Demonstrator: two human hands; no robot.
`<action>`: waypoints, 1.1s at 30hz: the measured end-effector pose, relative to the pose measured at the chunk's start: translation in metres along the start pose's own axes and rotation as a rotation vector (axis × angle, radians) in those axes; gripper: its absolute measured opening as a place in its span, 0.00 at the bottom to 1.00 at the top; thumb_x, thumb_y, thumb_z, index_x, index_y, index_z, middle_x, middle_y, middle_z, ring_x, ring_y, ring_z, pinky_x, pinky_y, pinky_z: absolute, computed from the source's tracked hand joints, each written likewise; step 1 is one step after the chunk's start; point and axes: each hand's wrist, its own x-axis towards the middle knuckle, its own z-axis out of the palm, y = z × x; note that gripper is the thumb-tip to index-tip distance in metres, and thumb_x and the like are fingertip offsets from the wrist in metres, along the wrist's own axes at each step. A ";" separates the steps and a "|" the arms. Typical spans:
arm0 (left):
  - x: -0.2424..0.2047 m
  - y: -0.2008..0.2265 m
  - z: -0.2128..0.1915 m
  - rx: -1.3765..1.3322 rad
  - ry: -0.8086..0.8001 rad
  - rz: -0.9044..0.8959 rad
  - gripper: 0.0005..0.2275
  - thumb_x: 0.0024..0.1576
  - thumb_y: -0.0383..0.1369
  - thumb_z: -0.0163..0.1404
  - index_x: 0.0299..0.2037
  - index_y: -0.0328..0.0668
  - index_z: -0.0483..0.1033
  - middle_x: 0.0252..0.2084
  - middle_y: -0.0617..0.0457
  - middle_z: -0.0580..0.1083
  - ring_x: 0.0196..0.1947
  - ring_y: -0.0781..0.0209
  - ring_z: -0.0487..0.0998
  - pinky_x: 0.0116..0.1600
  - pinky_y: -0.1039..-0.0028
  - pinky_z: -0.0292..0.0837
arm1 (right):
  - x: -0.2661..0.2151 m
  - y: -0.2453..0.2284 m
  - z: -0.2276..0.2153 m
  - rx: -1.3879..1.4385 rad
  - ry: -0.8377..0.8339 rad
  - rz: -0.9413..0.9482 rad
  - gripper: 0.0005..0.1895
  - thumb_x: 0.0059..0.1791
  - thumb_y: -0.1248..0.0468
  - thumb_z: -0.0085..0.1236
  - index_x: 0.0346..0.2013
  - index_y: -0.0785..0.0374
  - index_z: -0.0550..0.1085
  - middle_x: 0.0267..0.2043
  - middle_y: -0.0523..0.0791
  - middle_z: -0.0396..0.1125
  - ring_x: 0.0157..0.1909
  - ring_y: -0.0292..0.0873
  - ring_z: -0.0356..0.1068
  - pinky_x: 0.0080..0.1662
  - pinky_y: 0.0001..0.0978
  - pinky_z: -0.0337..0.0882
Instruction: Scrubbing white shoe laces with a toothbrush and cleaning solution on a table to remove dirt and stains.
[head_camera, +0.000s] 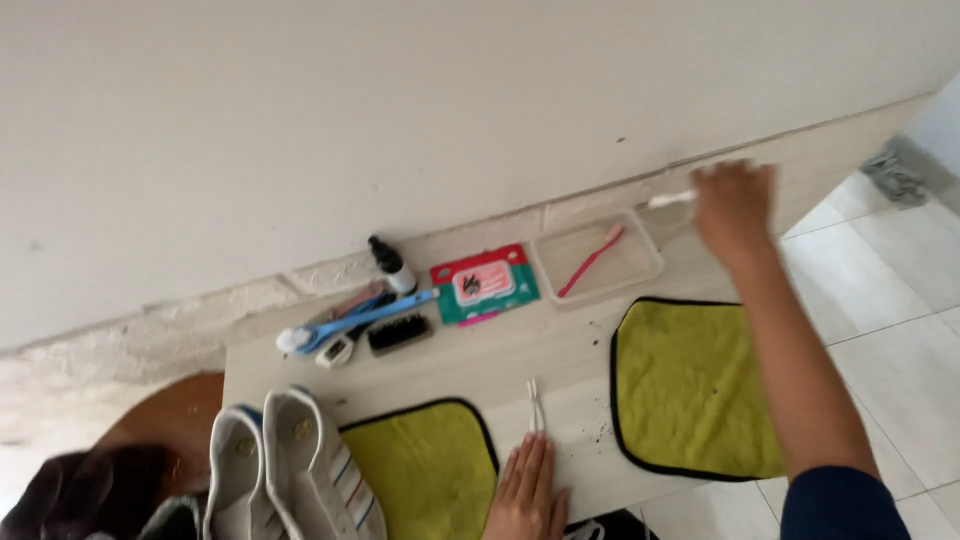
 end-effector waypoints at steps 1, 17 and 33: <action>0.001 0.003 -0.003 -0.001 -0.005 -0.028 0.24 0.62 0.36 0.47 0.63 0.25 0.61 0.65 0.34 0.62 0.66 0.39 0.61 0.66 0.57 0.61 | -0.013 0.003 -0.016 0.005 -0.010 -0.027 0.18 0.41 0.66 0.50 0.45 0.50 0.73 0.38 0.42 0.71 0.43 0.50 0.69 0.46 0.47 0.60; 0.060 -0.009 -0.072 -0.286 -0.097 -0.186 0.25 0.55 0.30 0.54 0.63 0.36 0.61 0.63 0.42 0.67 0.66 0.40 0.61 0.66 0.50 0.58 | -0.159 -0.119 -0.063 0.949 -0.170 -0.552 0.23 0.41 0.35 0.54 0.26 0.50 0.73 0.31 0.32 0.69 0.39 0.36 0.65 0.48 0.37 0.53; 0.066 -0.051 -0.051 -0.164 -0.364 -0.064 0.43 0.46 0.55 0.56 0.72 0.61 0.47 0.68 0.61 0.64 0.74 0.47 0.47 0.68 0.35 0.22 | -0.162 -0.148 -0.048 0.938 0.082 -0.621 0.19 0.41 0.41 0.63 0.23 0.50 0.70 0.30 0.30 0.68 0.35 0.37 0.60 0.44 0.38 0.51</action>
